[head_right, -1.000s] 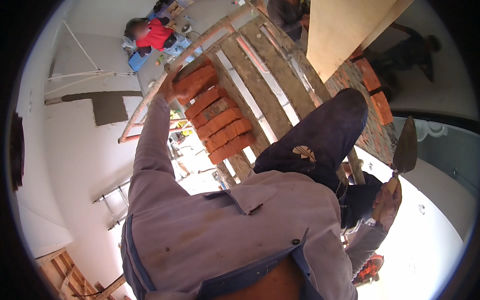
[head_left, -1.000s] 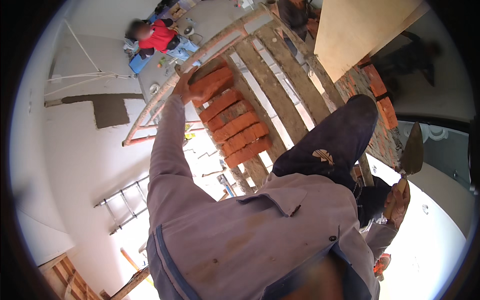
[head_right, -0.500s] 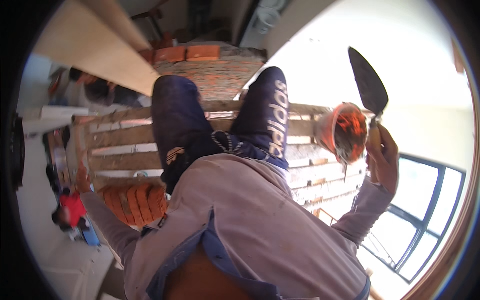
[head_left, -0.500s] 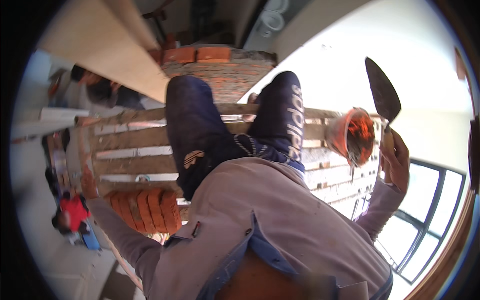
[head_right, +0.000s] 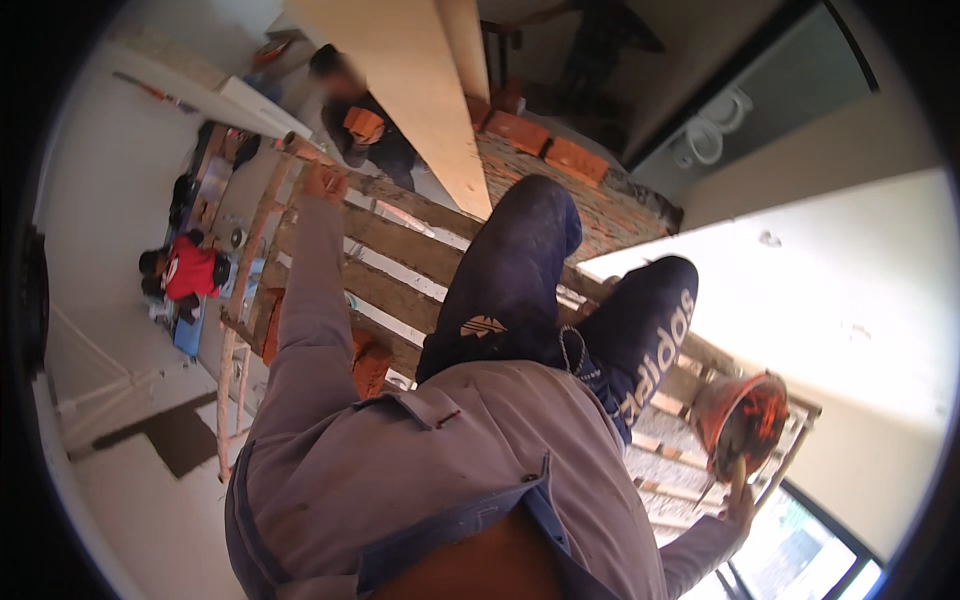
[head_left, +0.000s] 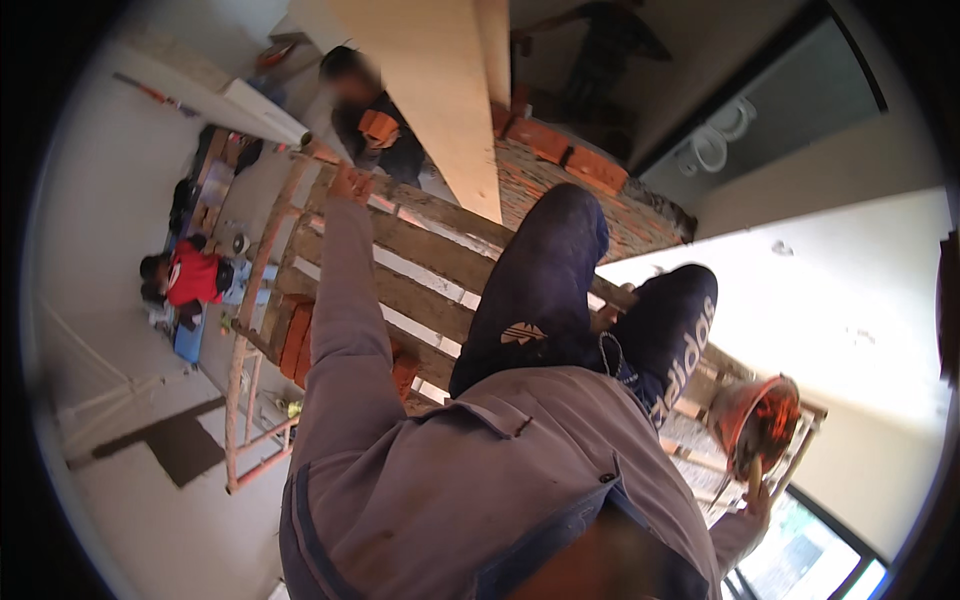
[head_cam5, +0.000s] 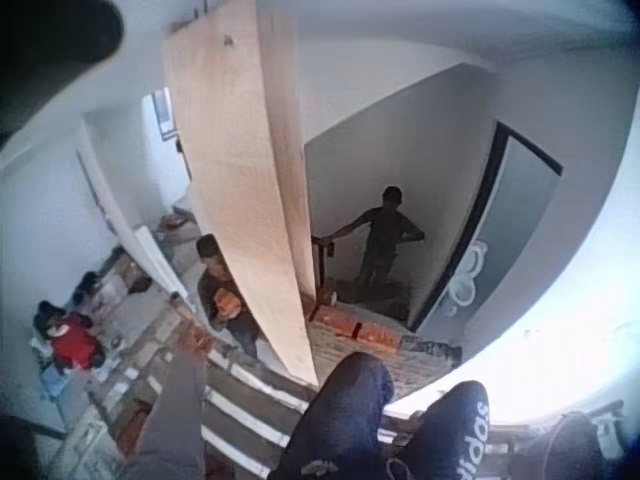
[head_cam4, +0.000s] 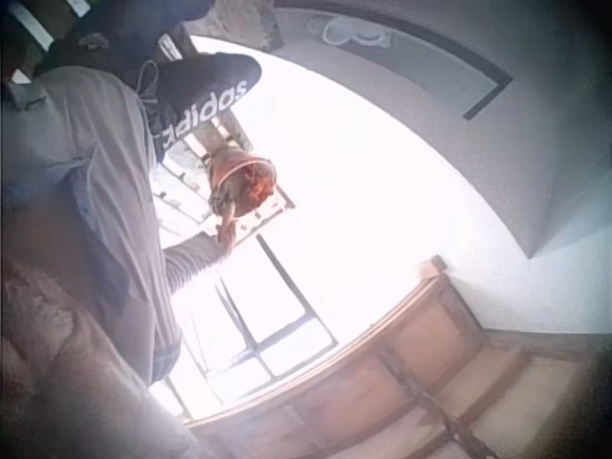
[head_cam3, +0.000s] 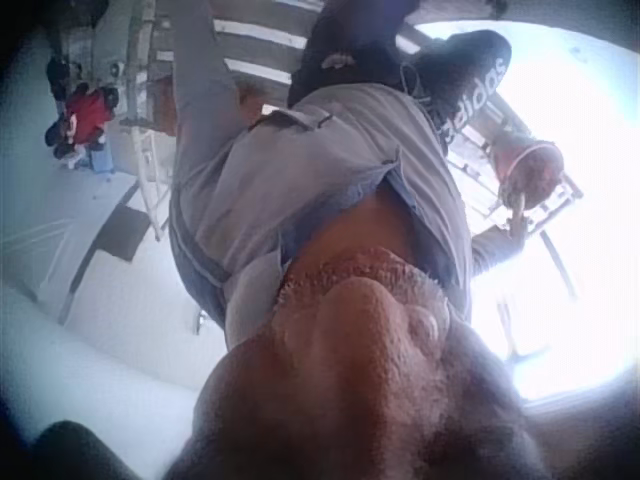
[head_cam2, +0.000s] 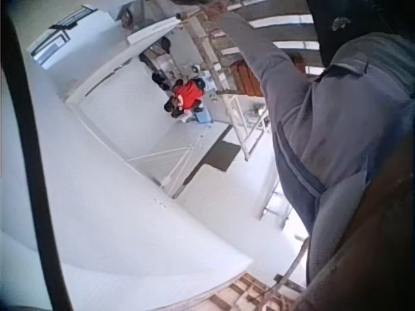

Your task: The person applies mortar to a brick wall using a trowel and places bricks onto the mortar while working on a scaffold.

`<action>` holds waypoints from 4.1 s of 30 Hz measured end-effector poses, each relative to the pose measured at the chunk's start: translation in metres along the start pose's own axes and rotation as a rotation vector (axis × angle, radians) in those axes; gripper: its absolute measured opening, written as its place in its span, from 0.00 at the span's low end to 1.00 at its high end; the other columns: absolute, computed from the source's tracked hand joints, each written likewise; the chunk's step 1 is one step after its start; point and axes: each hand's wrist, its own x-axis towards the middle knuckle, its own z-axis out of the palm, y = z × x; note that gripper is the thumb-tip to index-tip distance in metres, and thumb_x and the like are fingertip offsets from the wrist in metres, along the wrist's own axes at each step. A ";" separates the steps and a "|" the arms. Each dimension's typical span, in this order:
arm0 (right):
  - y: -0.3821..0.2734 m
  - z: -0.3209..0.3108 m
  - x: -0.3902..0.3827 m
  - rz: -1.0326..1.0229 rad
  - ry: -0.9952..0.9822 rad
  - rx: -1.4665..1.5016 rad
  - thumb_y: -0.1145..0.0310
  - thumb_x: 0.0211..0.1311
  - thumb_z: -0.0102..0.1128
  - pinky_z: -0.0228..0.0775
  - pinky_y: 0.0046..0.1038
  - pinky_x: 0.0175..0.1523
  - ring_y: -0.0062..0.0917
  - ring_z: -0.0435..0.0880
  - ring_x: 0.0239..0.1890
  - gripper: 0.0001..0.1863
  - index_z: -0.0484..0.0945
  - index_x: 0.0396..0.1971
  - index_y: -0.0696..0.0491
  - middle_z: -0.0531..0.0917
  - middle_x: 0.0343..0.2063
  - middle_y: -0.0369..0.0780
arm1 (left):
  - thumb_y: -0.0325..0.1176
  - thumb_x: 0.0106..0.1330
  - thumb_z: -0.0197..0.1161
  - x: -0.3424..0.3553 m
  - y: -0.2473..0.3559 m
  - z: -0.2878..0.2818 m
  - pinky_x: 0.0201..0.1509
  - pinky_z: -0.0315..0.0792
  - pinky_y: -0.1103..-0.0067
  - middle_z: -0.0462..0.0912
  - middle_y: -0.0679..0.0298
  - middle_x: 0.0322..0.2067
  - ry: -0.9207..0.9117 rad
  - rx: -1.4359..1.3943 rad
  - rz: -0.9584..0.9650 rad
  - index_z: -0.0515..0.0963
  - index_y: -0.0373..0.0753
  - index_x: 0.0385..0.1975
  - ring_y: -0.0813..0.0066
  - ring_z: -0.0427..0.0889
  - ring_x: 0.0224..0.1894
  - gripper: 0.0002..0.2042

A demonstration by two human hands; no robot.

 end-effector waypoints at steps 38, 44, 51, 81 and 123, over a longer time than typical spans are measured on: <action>-0.348 0.068 -0.047 -1.051 -0.211 0.167 0.73 0.63 0.57 0.74 0.28 0.41 0.28 0.82 0.39 0.21 0.73 0.57 0.56 0.83 0.39 0.43 | 0.43 0.51 0.70 -0.089 0.108 -0.007 0.54 0.72 0.61 0.74 0.52 0.53 -0.512 1.319 0.883 0.65 0.47 0.63 0.56 0.76 0.52 0.36; -0.372 0.079 -0.049 -1.232 -0.384 0.120 0.73 0.64 0.54 0.74 0.30 0.46 0.30 0.82 0.41 0.22 0.71 0.59 0.55 0.83 0.41 0.45 | 0.38 0.33 0.78 -0.159 0.109 -0.084 0.57 0.70 0.68 0.73 0.54 0.47 0.039 1.249 0.765 0.72 0.48 0.52 0.54 0.74 0.52 0.37; -0.399 0.065 -0.062 -1.368 -0.305 0.040 0.75 0.64 0.53 0.74 0.31 0.47 0.32 0.82 0.42 0.21 0.72 0.57 0.57 0.82 0.41 0.47 | 0.33 0.31 0.80 -0.133 0.108 -0.157 0.56 0.72 0.69 0.75 0.57 0.47 0.000 0.761 0.657 0.73 0.45 0.49 0.60 0.76 0.51 0.37; -0.431 0.088 -0.122 -1.357 -0.457 -0.174 0.75 0.64 0.54 0.74 0.30 0.48 0.31 0.81 0.46 0.23 0.69 0.60 0.54 0.80 0.46 0.47 | 0.44 0.39 0.76 -0.078 0.142 -0.145 0.57 0.68 0.68 0.72 0.48 0.58 -0.210 2.082 0.068 0.60 0.43 0.66 0.55 0.72 0.59 0.48; -0.364 0.125 -0.131 -1.366 -0.350 0.119 0.67 0.57 0.59 0.72 0.38 0.53 0.42 0.81 0.46 0.21 0.75 0.53 0.53 0.82 0.44 0.48 | 0.60 0.48 0.66 -0.059 0.023 -0.141 0.61 0.67 0.65 0.70 0.47 0.60 -0.142 1.895 0.438 0.57 0.40 0.67 0.55 0.69 0.62 0.48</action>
